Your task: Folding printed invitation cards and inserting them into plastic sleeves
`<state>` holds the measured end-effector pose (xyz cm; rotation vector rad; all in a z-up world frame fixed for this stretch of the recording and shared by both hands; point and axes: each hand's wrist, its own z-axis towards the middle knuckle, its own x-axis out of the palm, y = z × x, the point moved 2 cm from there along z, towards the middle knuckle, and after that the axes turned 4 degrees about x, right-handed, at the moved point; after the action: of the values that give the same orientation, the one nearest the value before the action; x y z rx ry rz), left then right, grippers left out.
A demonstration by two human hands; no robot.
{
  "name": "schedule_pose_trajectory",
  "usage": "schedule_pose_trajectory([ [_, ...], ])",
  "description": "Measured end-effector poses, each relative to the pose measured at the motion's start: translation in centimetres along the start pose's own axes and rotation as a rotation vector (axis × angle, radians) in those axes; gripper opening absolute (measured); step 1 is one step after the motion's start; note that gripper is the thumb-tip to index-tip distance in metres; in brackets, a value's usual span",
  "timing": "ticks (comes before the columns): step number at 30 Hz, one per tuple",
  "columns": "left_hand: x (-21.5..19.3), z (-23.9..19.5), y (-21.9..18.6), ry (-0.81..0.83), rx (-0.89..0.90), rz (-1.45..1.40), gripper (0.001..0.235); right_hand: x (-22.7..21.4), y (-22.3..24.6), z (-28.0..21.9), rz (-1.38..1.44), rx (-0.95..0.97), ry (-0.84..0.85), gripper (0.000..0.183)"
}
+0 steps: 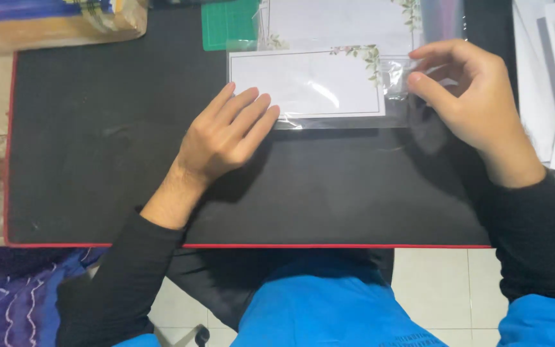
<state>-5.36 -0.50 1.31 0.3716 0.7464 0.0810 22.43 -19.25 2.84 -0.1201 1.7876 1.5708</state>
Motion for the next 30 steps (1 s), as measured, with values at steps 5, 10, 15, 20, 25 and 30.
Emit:
schedule_pose_trajectory([
  [5,-2.2,-0.3,-0.4,-0.086,-0.041,-0.107,0.007,0.4,-0.4,-0.6,0.023,0.061,0.015,0.026],
  [10,-2.8,-1.4,-0.7,-0.185,-0.092,-0.187,0.010,0.9,1.3,-0.9,0.023,0.110,0.109,0.040],
  [15,-3.4,-1.4,-1.3,-0.214,-0.178,-0.196,0.007,2.2,0.9,-1.0,0.015,0.160,0.233,0.048],
  [20,-3.4,-1.2,-1.6,-0.189,-0.169,-0.208,0.008,2.2,-0.4,-1.4,-0.046,0.077,0.191,0.018],
  [25,-2.3,-1.1,-1.8,-0.074,-0.077,-0.323,0.021,1.5,0.2,-1.1,-0.026,0.055,0.214,0.022],
  [30,-0.9,-0.4,-1.6,0.307,-0.275,-0.719,0.090,2.4,0.4,-1.1,0.195,0.195,0.393,0.024],
])
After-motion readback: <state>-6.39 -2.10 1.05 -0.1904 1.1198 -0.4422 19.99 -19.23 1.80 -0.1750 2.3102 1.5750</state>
